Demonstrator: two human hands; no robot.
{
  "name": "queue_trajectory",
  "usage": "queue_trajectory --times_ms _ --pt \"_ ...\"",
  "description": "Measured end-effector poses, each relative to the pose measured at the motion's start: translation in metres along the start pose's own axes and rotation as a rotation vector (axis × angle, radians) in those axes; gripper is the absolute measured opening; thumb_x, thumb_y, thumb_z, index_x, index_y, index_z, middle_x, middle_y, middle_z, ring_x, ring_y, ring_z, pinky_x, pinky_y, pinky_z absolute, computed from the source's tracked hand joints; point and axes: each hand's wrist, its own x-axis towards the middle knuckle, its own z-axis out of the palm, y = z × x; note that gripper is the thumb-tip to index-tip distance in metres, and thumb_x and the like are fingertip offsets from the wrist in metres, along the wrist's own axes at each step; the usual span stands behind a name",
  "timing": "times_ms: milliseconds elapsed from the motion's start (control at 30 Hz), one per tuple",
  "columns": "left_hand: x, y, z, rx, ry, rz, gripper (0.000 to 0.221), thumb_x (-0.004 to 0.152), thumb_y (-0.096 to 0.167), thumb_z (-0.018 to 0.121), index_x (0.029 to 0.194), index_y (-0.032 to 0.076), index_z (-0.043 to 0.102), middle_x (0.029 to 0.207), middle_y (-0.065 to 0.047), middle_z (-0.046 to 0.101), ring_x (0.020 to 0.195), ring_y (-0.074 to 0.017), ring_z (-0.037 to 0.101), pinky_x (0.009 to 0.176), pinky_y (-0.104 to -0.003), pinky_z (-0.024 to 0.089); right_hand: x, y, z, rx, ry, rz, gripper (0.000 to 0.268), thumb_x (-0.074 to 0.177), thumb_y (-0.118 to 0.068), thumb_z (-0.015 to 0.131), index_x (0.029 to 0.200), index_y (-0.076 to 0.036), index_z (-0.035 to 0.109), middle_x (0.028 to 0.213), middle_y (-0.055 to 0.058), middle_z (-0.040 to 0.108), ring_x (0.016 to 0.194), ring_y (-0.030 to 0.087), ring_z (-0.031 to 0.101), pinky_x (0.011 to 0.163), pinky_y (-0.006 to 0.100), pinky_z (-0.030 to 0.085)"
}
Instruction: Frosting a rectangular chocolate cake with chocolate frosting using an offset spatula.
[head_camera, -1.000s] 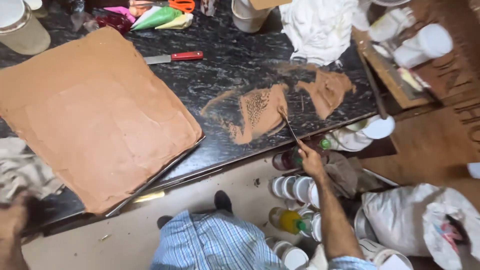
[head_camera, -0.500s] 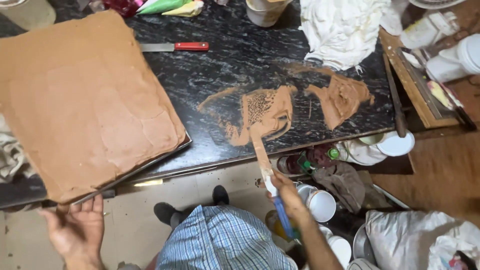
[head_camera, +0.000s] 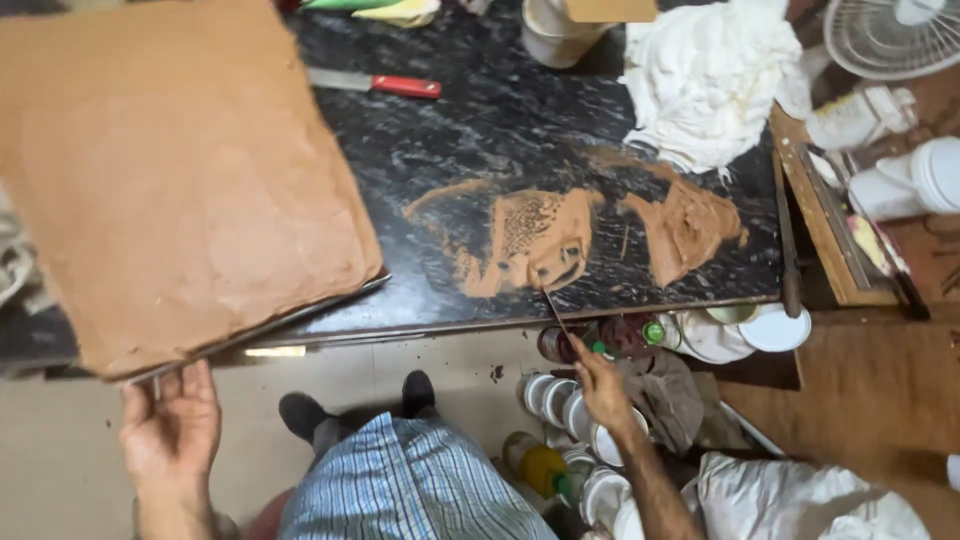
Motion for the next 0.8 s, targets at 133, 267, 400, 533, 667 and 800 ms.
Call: queue_trajectory --times_ms 133,267,400,533,667,800 --pt "0.004 -0.014 -0.010 -0.054 -0.006 -0.039 0.037 0.115 0.035 0.054 0.142 0.011 0.062 0.145 -0.008 0.067 0.144 -0.0268 0.058 0.125 -0.047 0.043 -0.010 -0.075 -0.002 0.952 -0.137 0.254 0.044 0.106 -0.016 0.047 0.149 -0.005 0.050 0.097 0.016 0.069 0.065 0.023 0.055 0.054 0.036 0.047" --pt "-0.007 -0.017 0.021 0.014 -0.063 -0.095 0.043 0.104 0.038 0.061 0.139 0.013 0.059 0.139 -0.005 0.063 0.132 -0.0236 0.055 0.119 -0.045 0.041 0.010 -0.118 -0.057 1.257 -0.312 0.373 0.050 0.102 -0.012 0.048 0.149 0.005 0.046 0.084 0.016 0.071 0.051 0.017 0.057 0.045 0.030 0.048" --pt "-0.011 -0.020 0.043 -0.197 -0.037 -0.119 0.044 0.098 0.036 0.063 0.130 0.006 0.060 0.130 -0.009 0.067 0.126 -0.0256 0.061 0.114 -0.047 0.044 0.068 -0.123 -0.179 0.920 -0.337 0.327 0.053 0.097 -0.010 0.048 0.150 -0.002 0.043 0.091 0.027 0.074 0.062 0.027 0.069 0.054 0.037 0.056" --pt "-0.016 -0.027 0.052 -0.339 0.095 -0.292 0.026 0.095 0.019 0.062 0.115 0.002 0.064 0.117 -0.012 0.069 0.113 -0.0273 0.065 0.110 -0.053 0.050 0.150 -0.256 -0.279 0.301 -0.337 -0.273 0.055 0.098 0.002 0.045 0.153 0.002 0.044 0.125 0.028 0.072 0.102 0.027 0.069 0.087 0.036 0.052" --pt "-0.012 -0.050 0.049 -0.441 0.024 -0.386 0.016 0.095 0.010 0.063 0.108 0.004 0.069 0.110 -0.010 0.071 0.105 -0.0239 0.066 0.106 -0.050 0.055 0.144 -0.516 -0.281 -0.687 -0.185 -0.328 0.059 0.102 -0.011 0.055 0.158 -0.028 0.048 0.111 0.006 0.081 0.078 0.022 0.076 0.072 0.032 0.065" --pt "-0.015 -0.055 0.050 -0.446 0.005 -0.442 0.019 0.094 0.013 0.064 0.110 0.005 0.070 0.110 -0.007 0.072 0.107 -0.0202 0.067 0.101 -0.042 0.056 0.105 -0.664 -0.219 -1.370 -0.255 -0.468 0.067 0.100 -0.018 0.050 0.155 -0.053 0.038 0.133 -0.002 0.068 0.086 0.023 0.073 0.067 0.037 0.063"
